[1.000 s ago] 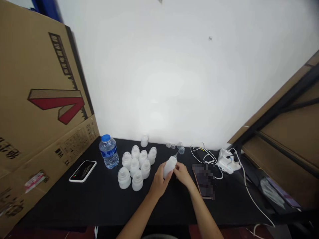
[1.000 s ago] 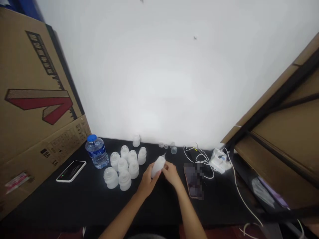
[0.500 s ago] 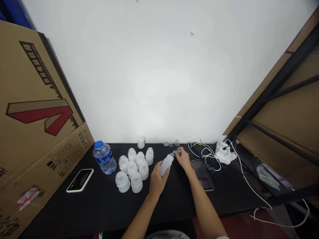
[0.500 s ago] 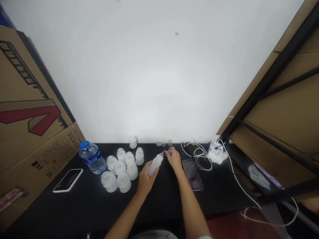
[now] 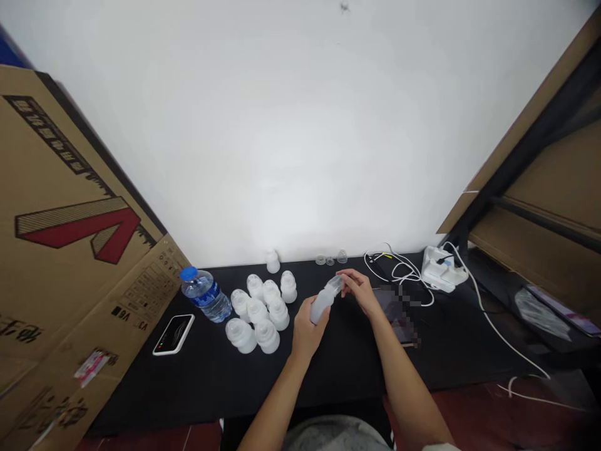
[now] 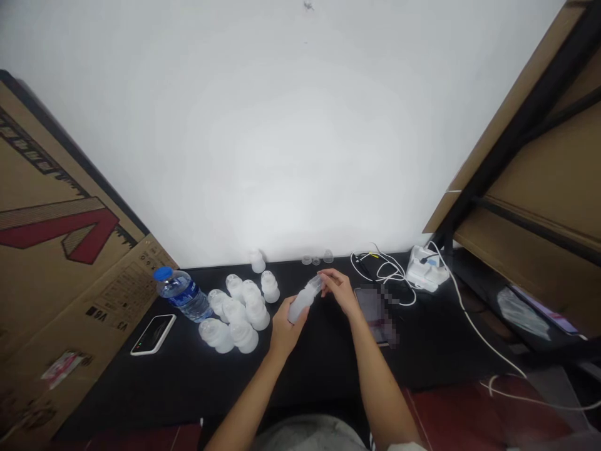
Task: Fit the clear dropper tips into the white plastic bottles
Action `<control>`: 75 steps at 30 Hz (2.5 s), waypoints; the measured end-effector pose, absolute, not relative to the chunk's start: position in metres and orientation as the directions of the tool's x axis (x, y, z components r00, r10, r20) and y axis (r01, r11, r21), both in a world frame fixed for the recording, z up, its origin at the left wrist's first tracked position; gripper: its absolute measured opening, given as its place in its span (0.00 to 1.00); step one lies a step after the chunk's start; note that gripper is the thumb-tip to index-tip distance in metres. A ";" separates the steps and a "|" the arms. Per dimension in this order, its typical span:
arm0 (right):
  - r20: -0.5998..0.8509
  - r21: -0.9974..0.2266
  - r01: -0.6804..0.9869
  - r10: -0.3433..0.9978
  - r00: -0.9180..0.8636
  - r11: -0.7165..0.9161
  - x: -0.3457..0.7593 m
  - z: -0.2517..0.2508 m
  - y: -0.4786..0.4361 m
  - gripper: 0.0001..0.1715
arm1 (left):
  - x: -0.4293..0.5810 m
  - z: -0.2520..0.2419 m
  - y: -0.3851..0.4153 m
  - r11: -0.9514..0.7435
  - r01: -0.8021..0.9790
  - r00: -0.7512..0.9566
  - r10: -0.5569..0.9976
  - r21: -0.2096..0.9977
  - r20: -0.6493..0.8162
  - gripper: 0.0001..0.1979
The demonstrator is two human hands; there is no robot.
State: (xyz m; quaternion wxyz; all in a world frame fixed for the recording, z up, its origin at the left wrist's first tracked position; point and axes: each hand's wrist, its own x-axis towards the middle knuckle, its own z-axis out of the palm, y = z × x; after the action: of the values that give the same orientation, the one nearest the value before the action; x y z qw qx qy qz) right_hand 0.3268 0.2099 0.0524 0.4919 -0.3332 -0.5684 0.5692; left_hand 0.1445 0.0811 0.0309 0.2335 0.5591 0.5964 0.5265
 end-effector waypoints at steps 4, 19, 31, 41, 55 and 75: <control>0.222 -0.972 -0.141 0.939 -0.264 0.190 0.330 0.050 0.213 0.23 | 0.144 0.035 0.080 -0.171 0.436 -0.256 0.918 0.884 0.303 0.19; 0.173 -0.984 -0.003 0.959 -0.224 0.176 0.314 0.046 0.209 0.33 | 0.143 0.025 0.081 -0.150 0.511 -0.235 0.923 0.846 0.305 0.20; 0.065 -0.992 -0.128 0.924 -0.378 0.017 0.302 0.043 0.199 0.30 | 0.143 0.023 0.082 -0.104 0.415 -0.315 0.916 0.904 0.250 0.23; 0.141 -0.987 -0.077 0.990 -0.009 0.140 0.307 0.045 0.201 0.32 | 0.148 0.027 0.081 -0.262 0.475 -0.183 0.904 0.840 0.386 0.14; 0.199 -0.770 0.429 0.817 -0.542 0.472 0.243 0.069 0.150 0.17 | 0.160 0.011 0.084 -0.451 0.609 0.228 0.888 0.653 0.400 0.30; -0.055 -0.907 0.325 0.692 -0.720 0.266 0.232 0.044 0.179 0.54 | 0.162 0.006 0.085 -0.373 0.699 0.208 0.922 0.611 0.326 0.11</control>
State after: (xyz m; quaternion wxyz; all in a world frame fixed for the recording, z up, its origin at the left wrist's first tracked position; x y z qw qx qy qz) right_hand 0.2324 0.1794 0.0442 0.1801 -0.3280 -0.7751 0.5091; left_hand 0.1616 0.0847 0.0056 0.1680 0.7586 0.5343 0.3329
